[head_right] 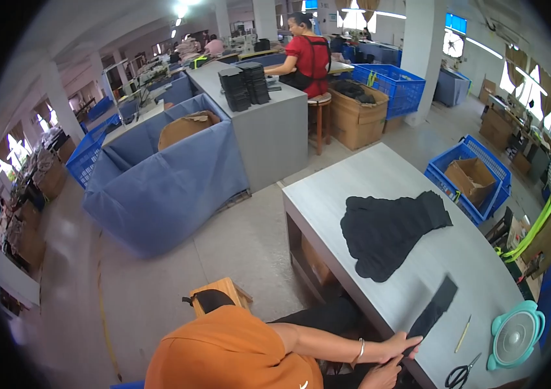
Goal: Measuring, cutting, and assembling fabric sleeves onto foam straps in a manufacturing setting.
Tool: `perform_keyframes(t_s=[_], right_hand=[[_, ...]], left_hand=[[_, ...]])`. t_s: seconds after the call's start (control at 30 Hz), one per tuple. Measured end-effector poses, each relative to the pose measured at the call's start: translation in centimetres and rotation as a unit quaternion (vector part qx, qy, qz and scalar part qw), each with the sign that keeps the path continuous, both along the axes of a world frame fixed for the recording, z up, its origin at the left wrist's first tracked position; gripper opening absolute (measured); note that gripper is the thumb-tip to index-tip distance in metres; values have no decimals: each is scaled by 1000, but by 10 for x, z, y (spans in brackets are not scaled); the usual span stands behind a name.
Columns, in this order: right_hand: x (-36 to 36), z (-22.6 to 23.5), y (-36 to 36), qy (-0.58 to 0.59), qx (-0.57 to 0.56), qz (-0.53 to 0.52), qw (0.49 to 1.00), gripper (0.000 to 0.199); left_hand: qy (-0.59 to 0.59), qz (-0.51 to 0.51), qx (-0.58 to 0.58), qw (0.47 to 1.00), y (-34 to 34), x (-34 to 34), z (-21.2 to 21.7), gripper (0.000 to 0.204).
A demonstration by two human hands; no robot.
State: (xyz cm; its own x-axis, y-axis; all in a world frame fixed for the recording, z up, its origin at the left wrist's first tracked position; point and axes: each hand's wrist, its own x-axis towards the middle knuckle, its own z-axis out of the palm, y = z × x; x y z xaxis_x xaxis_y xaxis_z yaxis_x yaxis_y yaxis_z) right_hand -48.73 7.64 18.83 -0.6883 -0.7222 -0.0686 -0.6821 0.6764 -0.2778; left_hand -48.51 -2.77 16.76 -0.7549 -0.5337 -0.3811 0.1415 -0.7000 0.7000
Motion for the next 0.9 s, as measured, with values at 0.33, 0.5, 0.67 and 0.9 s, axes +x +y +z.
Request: perform_keyframes(t_s=[0.33,0.5,0.67,0.9], right_hand=[[11,13,-11,82,-1,31,996,43],[39,28,-8,93,-93,42,990,48],[53,35,-17,91,28,-12,995,58],[18,6,-27,39,-9,20,999,41]], left_hand=[[59,-20,95,994,-18,4,-6,25],[73,-23,137,988,-28,9,-6,23],[92,11,124,988,-25,12,-12,28],[59,-43,23,997,-13,11,-38,32]])
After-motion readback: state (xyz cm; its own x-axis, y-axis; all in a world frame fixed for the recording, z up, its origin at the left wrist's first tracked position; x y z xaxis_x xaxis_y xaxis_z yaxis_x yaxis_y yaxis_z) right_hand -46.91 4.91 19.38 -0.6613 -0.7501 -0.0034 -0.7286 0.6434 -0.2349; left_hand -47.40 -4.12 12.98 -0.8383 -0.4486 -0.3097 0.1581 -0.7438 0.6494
